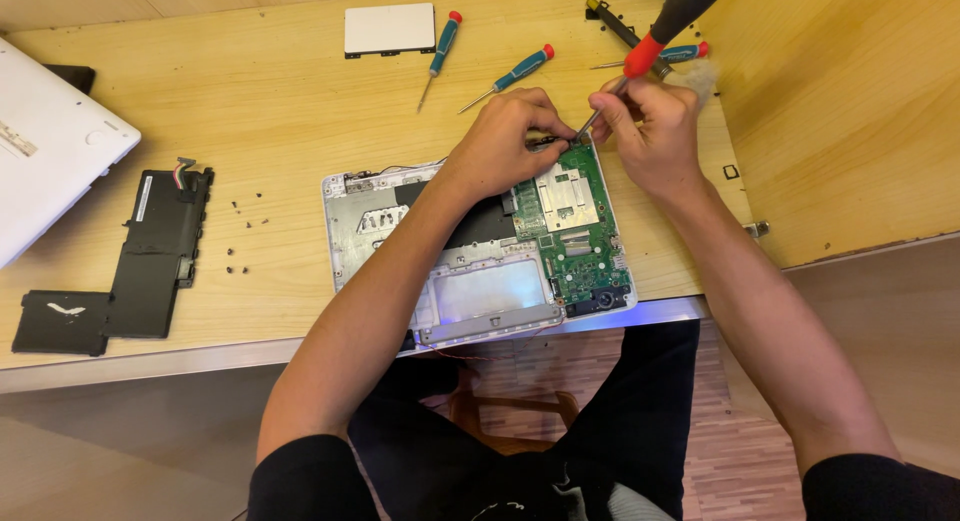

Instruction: Repairing a laptop by removing screws, cleaning internal components with a brush, and repositioning parts.

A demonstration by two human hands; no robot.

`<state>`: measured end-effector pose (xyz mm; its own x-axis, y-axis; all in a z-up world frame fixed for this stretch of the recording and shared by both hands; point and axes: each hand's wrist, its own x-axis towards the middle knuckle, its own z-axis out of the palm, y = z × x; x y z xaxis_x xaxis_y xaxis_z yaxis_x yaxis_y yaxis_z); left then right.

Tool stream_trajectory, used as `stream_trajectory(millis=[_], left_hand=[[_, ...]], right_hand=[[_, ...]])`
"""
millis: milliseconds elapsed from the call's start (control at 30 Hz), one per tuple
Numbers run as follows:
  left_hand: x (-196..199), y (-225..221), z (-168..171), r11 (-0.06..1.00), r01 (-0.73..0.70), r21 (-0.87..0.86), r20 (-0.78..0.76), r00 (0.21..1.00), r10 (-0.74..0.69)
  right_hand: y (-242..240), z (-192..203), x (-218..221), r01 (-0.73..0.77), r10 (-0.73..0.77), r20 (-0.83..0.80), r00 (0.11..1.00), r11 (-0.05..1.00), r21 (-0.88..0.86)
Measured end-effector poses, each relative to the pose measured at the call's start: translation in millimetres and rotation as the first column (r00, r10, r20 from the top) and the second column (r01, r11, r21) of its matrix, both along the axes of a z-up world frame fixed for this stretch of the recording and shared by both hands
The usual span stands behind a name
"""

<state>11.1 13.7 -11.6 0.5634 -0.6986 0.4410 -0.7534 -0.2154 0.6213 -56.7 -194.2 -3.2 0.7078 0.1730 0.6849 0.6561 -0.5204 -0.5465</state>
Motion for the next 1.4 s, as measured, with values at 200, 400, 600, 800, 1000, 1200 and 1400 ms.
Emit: stream_trajectory(millis=[200,400,600,800,1000,1200,1400], left_hand=[[-5,-6,5,0.993,-0.043,-0.114,-0.139,0.990,0.026],[-12,-16,15,0.987,-0.127,-0.103,-0.244,0.965,0.099],[-16,-11,21,0.999,-0.051,0.007,-0.151,0.987,0.051],[-10,-15,12,0.984,-0.067,-0.166,-0.295,0.956,0.015],[-9,-22,10,0.972,-0.179,-0.152,-0.241,0.961,0.139],[-9,-18,4,0.978,-0.154,-0.143,-0.252,0.961,0.114],[-8,-15,9,0.992,-0.007,-0.130,-0.222,0.975,-0.022]], right_hand=[[-4,-8,6,0.036,-0.032,0.061,0.998,0.997,-0.062],[7,-10,11,0.095,-0.095,-0.056,0.994,0.995,0.012],[3,21,-3,-0.082,0.209,-0.460,0.863,0.956,0.280],[-2,8,2,0.020,0.038,-0.370,0.928,0.988,0.151],[9,5,3,0.070,-0.027,-0.326,0.945,0.990,0.122],[6,30,-7,-0.101,0.203,-0.470,0.859,0.967,0.234],[4,19,-8,-0.044,0.101,-0.347,0.933,0.985,0.168]])
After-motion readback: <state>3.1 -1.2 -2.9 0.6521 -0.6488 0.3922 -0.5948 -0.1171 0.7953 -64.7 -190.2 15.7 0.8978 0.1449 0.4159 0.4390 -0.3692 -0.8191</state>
